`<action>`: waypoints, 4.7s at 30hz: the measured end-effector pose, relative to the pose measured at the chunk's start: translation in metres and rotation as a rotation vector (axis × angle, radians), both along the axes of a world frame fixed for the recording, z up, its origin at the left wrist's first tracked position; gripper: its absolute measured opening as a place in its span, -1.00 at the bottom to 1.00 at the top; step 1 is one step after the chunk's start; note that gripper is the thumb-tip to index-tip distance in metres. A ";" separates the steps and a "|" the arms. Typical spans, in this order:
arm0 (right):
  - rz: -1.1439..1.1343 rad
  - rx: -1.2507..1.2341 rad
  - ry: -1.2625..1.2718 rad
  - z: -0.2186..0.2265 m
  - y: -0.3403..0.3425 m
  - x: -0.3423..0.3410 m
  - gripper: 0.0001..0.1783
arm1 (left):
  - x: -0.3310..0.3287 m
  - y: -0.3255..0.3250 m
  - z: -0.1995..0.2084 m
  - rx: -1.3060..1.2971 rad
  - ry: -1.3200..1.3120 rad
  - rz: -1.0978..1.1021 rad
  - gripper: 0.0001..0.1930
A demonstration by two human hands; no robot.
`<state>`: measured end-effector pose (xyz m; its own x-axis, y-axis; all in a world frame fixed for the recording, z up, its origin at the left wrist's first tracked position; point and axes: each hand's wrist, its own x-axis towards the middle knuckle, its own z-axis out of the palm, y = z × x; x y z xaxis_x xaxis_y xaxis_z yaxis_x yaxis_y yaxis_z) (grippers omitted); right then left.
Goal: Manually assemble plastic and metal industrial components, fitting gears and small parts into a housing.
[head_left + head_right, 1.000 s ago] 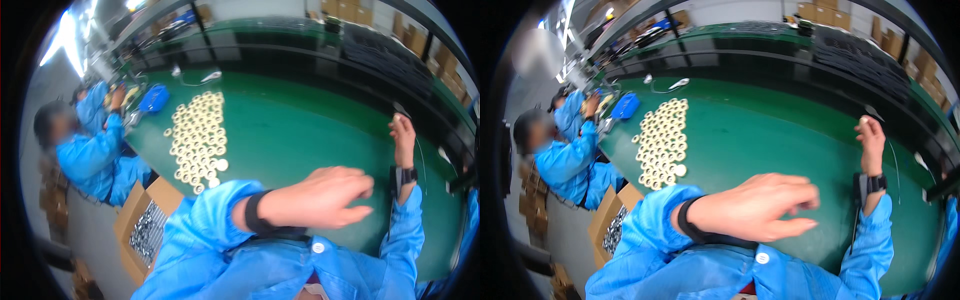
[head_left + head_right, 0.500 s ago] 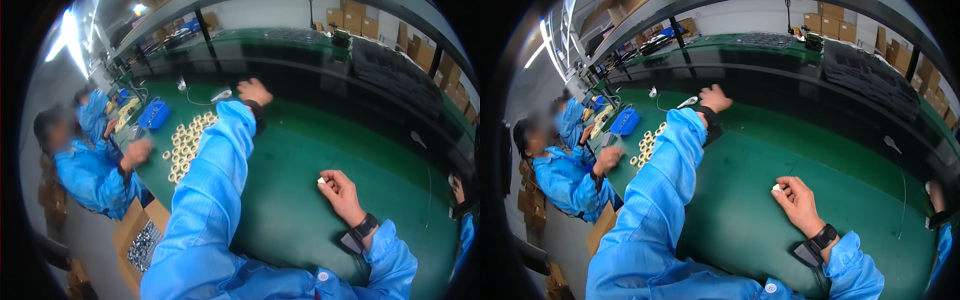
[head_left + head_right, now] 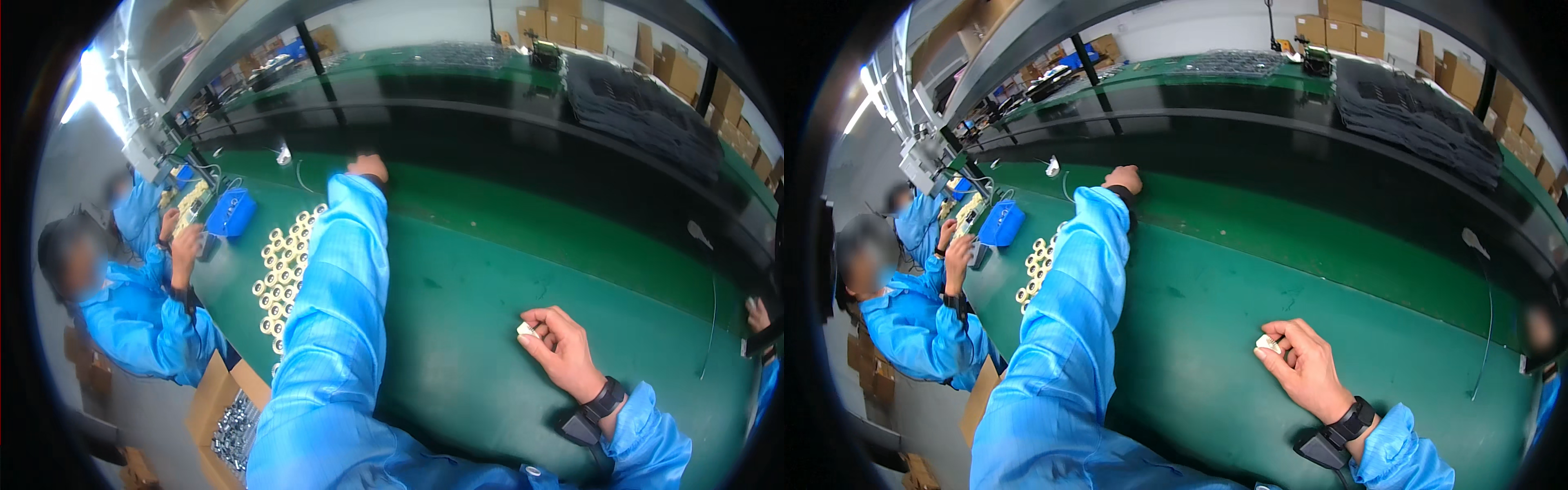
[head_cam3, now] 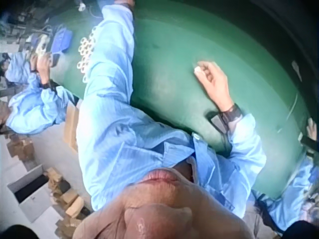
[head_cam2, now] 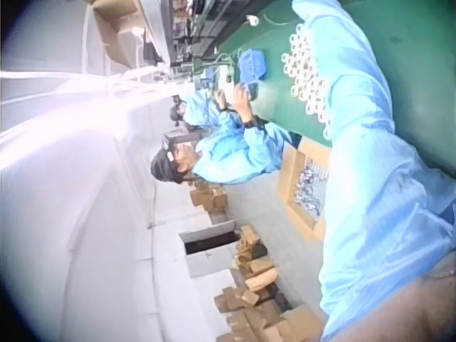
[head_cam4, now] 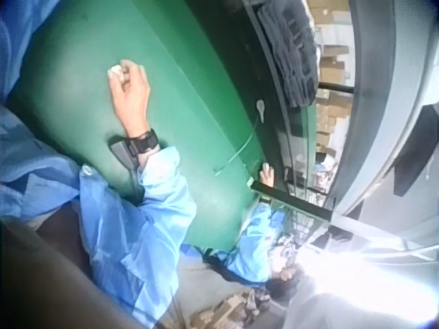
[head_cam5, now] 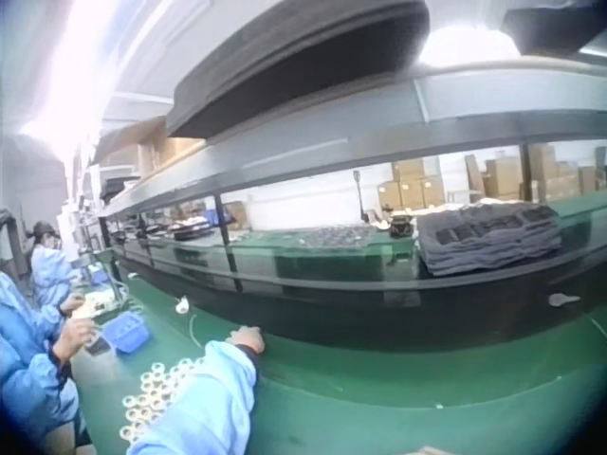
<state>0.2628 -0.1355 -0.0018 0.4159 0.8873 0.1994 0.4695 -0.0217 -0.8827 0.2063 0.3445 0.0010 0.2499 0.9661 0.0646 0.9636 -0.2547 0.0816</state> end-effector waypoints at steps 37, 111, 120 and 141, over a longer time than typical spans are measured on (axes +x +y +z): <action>0.367 0.055 0.576 0.050 -0.033 -0.060 -0.55 | -0.167 -0.416 -0.005 -1.555 -1.871 -0.352 -0.69; 0.465 0.204 -0.324 0.054 -0.036 -0.073 -0.62 | -0.189 -0.393 0.009 -1.699 -1.474 -0.641 -0.68; 0.301 -0.208 0.279 0.043 -0.030 -0.090 -0.22 | -0.180 -0.398 0.013 -1.405 -1.810 -0.552 -0.60; 0.332 -0.200 -0.993 0.042 0.267 0.080 -0.21 | -0.195 -0.388 0.030 -1.708 -1.353 -0.600 -0.78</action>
